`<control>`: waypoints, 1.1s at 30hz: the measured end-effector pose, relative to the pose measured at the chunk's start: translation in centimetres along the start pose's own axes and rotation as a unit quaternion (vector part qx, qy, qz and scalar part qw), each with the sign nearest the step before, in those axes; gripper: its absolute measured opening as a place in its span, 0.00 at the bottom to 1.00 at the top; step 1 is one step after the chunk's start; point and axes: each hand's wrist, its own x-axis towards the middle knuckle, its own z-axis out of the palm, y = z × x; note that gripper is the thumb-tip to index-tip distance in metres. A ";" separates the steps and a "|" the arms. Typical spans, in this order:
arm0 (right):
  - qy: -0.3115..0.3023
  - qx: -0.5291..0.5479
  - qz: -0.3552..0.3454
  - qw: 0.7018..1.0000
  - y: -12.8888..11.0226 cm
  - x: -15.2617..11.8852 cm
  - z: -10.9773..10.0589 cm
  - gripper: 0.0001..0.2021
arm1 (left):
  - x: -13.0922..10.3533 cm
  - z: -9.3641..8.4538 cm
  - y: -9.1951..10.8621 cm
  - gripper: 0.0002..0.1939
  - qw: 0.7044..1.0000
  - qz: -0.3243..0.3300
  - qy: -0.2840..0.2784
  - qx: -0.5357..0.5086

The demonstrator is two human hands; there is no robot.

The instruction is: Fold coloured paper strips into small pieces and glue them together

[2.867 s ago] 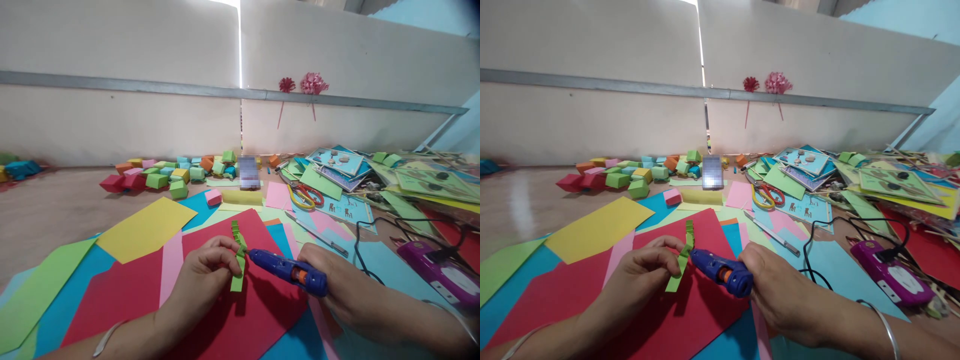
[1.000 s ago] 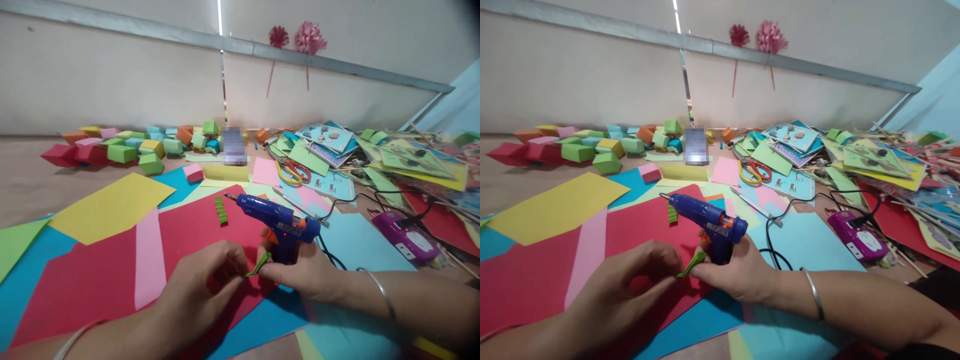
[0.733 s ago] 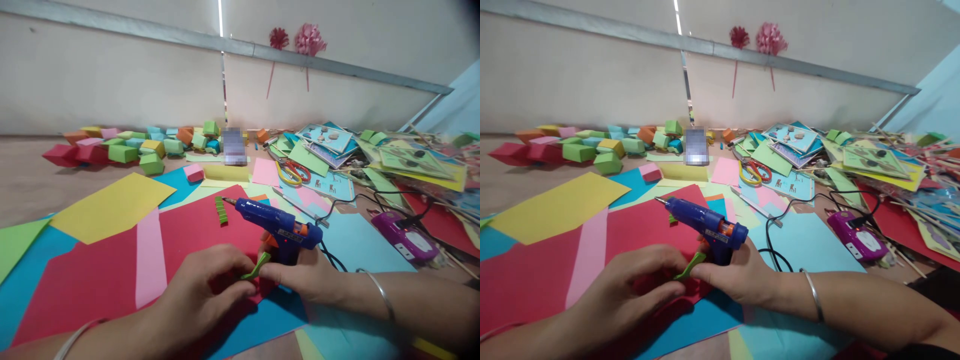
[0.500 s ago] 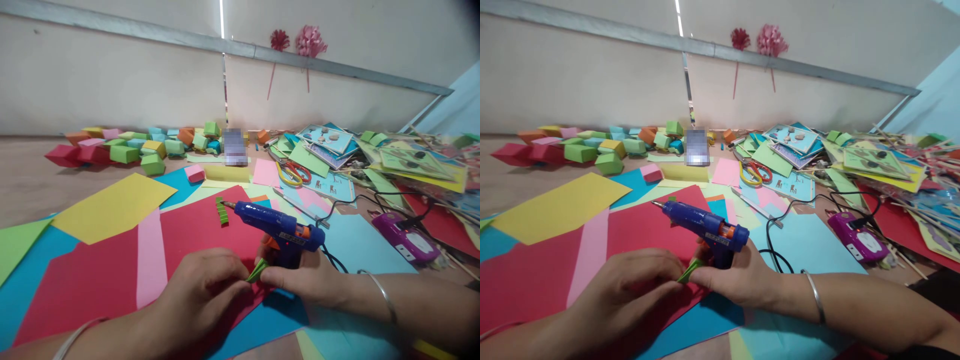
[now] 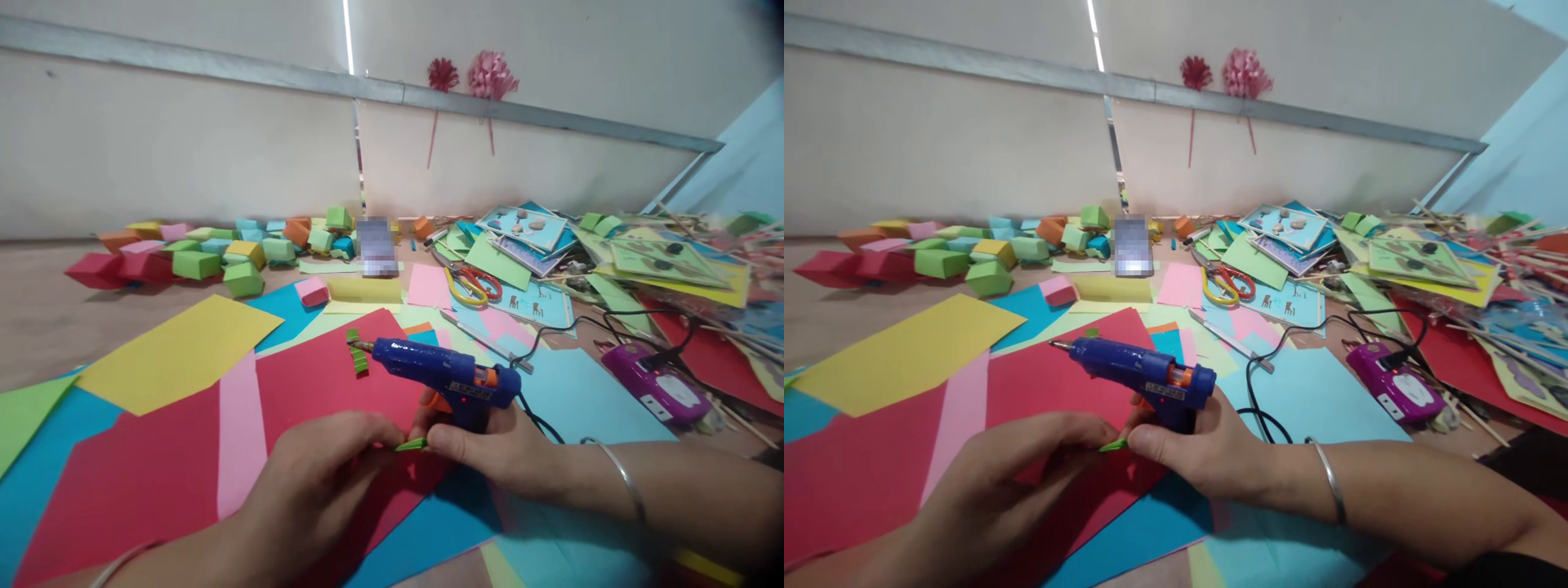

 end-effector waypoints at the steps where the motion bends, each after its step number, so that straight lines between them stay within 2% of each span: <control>1: 0.003 0.007 0.000 1.000 -0.1 0.0 0.0 0.15 | 0.0 0.0 0.1 0.03 1.000 -0.013 0.003 0.002; 6: 0.002 0.070 0.046 0.997 0.3 0.3 0.1 0.22 | 0.2 -0.2 0.3 0.06 1.000 0.006 -0.003 -0.016; 10: -0.003 0.136 0.093 0.986 0.6 0.5 0.1 0.26 | 0.6 -0.4 0.4 0.08 0.997 0.068 -0.009 -0.023; 12: -0.004 0.141 0.100 0.985 0.7 0.5 0.1 0.25 | 0.8 -0.5 0.5 0.14 0.994 0.100 -0.016 -0.032; 14: -0.011 0.143 0.101 0.985 0.7 0.5 0.1 0.25 | 0.8 -0.4 0.6 0.16 0.994 0.106 -0.017 -0.033; 19: -0.024 0.138 0.104 0.985 0.4 0.4 -0.1 0.21 | 0.4 -0.2 0.3 0.04 0.998 0.060 0.007 0.027; 23: -0.012 0.103 0.098 0.990 0.2 0.5 0.0 0.17 | 0.5 -0.4 0.2 0.05 0.992 0.115 -0.028 0.033; 26: 0.000 0.081 0.099 0.992 0.1 0.5 0.2 0.15 | 0.3 -0.5 0.1 0.13 0.987 0.142 -0.073 -0.003; 28: -0.002 0.075 0.106 0.991 -0.1 0.5 0.3 0.14 | 0.2 -0.5 0.1 0.18 0.987 0.140 -0.073 -0.020; 31: 0.009 0.022 0.067 0.997 -0.3 0.5 0.0 0.12 | 0.3 -0.5 -0.1 0.15 0.992 0.112 -0.037 -0.056; 33: 0.048 -0.049 -0.019 0.997 -0.5 0.5 -0.6 0.11 | 0.6 -0.5 0.0 0.10 0.996 0.039 0.006 -0.085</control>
